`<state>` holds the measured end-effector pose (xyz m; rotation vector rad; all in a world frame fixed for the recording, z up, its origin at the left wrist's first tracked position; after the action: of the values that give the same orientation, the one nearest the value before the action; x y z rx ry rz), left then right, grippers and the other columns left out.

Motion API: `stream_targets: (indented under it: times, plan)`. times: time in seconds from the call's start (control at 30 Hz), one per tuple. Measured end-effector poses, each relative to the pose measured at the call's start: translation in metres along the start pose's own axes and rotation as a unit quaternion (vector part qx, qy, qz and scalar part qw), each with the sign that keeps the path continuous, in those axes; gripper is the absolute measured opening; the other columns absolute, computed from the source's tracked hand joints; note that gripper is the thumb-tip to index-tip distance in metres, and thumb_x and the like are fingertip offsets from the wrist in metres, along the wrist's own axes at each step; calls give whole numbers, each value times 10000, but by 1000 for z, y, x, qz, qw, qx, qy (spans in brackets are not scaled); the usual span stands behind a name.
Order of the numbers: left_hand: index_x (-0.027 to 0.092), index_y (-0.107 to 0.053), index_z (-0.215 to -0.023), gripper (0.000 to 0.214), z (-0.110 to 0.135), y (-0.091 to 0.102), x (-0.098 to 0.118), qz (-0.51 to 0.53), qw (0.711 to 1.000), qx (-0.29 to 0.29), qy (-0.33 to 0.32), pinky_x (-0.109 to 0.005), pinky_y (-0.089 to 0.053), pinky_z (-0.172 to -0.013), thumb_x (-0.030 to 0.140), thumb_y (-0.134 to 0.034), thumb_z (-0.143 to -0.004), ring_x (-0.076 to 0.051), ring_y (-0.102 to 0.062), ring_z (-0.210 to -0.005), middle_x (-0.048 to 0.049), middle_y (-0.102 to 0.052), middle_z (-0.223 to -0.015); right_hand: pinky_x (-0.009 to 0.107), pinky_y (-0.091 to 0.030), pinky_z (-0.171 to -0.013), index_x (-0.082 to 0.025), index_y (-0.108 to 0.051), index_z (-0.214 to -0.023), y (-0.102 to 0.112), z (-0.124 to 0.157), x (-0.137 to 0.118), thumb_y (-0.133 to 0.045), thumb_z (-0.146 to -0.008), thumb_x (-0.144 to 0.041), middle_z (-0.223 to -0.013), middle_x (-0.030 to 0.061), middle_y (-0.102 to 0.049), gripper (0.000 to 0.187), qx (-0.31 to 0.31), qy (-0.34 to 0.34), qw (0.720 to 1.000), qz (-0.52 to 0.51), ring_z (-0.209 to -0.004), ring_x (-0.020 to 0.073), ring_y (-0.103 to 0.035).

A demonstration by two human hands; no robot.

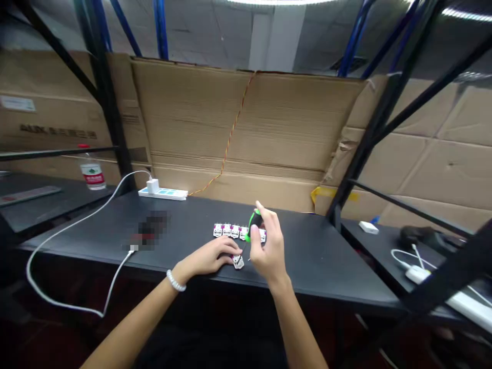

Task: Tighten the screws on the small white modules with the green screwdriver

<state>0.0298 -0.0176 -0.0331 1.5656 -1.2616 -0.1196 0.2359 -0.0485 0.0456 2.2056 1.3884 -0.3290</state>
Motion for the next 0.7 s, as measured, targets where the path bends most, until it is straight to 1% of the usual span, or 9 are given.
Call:
stream_targets:
  times: [0.07,0.13,0.17,0.2,0.27,0.37,0.43,0.6,0.7]
  plan:
    - [222,-802,-1209,252,0,0,0,-1,1000,-2,1,-398,-513,-1101,162,-704,-984,-263,-674,-1189,-91,-760,-1231,437,-605,-891,-265,-592,-1462,0,-1,-2,-618,-1002,-293,-1264,111,-656,461,8,3,1000,6,-1101,267,-665]
    - [223,-800,-1215,258,0,0,0,-4,1000,-5,0,-411,-507,-1110,163,-702,-983,-270,-671,-1202,-99,-757,-1249,413,-614,-825,-259,-650,-1381,-1,-2,-3,-714,-953,-327,-1227,111,-637,437,33,9,999,24,-1056,263,-661]
    - [226,-798,-1220,261,0,0,0,-5,1000,-4,1,-417,-505,-1114,165,-697,-987,-271,-670,-1208,-101,-756,-1255,405,-614,-800,-257,-669,-1354,-2,-2,-3,-732,-944,-333,-1206,109,-625,422,43,7,998,33,-1028,256,-659]
    - [227,-798,-1220,259,0,0,-1,-5,1000,-3,1,-419,-505,-1114,168,-693,-990,-271,-670,-1208,-101,-758,-1253,405,-614,-794,-258,-677,-1347,-2,-2,-2,-727,-950,-331,-1191,106,-618,407,49,4,998,37,-1007,248,-658]
    - [227,-800,-1216,254,0,-1,-1,-4,1000,-2,2,-418,-507,-1111,174,-690,-993,-270,-674,-1204,-100,-762,-1247,428,-617,-847,-263,-657,-1396,-3,-2,1,-670,-985,-311,-1200,107,-628,414,47,-3,998,32,-1023,247,-665]
    - [222,-799,-1224,264,0,0,0,-1,1000,-3,3,-412,-512,-1109,170,-693,-988,-269,-684,-1204,-98,-766,-1263,483,-605,-973,-273,-557,-1528,-3,1,7,-583,-1027,-276,-1287,120,-656,502,29,-15,999,-4,-1122,265,-688]
    - [220,-795,-1244,285,0,1,2,-2,1000,-6,4,-412,-512,-1112,181,-714,-974,-275,-691,-1210,-101,-764,-1285,502,-599,-1010,-277,-511,-1570,-3,4,10,-549,-1039,-264,-1330,127,-658,532,27,-20,999,-25,-1145,269,-705]
    - [218,-799,-1251,346,1,2,7,-2,1000,-3,22,-412,-513,-1109,358,-808,-935,-293,-701,-1210,-98,-768,-1298,490,-616,-995,-274,-483,-1593,-3,8,16,-543,-1049,-281,-1378,145,-649,547,33,-34,998,-50,-1141,267,-730]
    - [227,-820,-1195,266,0,1,4,-2,1000,8,29,-390,-517,-1092,356,-778,-966,-273,-714,-1182,-80,-787,-1263,482,-619,-1000,-265,-484,-1596,-3,10,19,-547,-1052,-287,-1386,151,-644,549,40,-43,997,-59,-1143,264,-732]
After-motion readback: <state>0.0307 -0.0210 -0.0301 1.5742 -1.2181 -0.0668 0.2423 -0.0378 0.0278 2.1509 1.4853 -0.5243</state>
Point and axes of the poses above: each hand's wrist, its own z-axis away from the middle knuckle, its own y-axis out of the back of the hand, x = y × z, the point moved 1 cm from there along -z, towards the middle knuckle
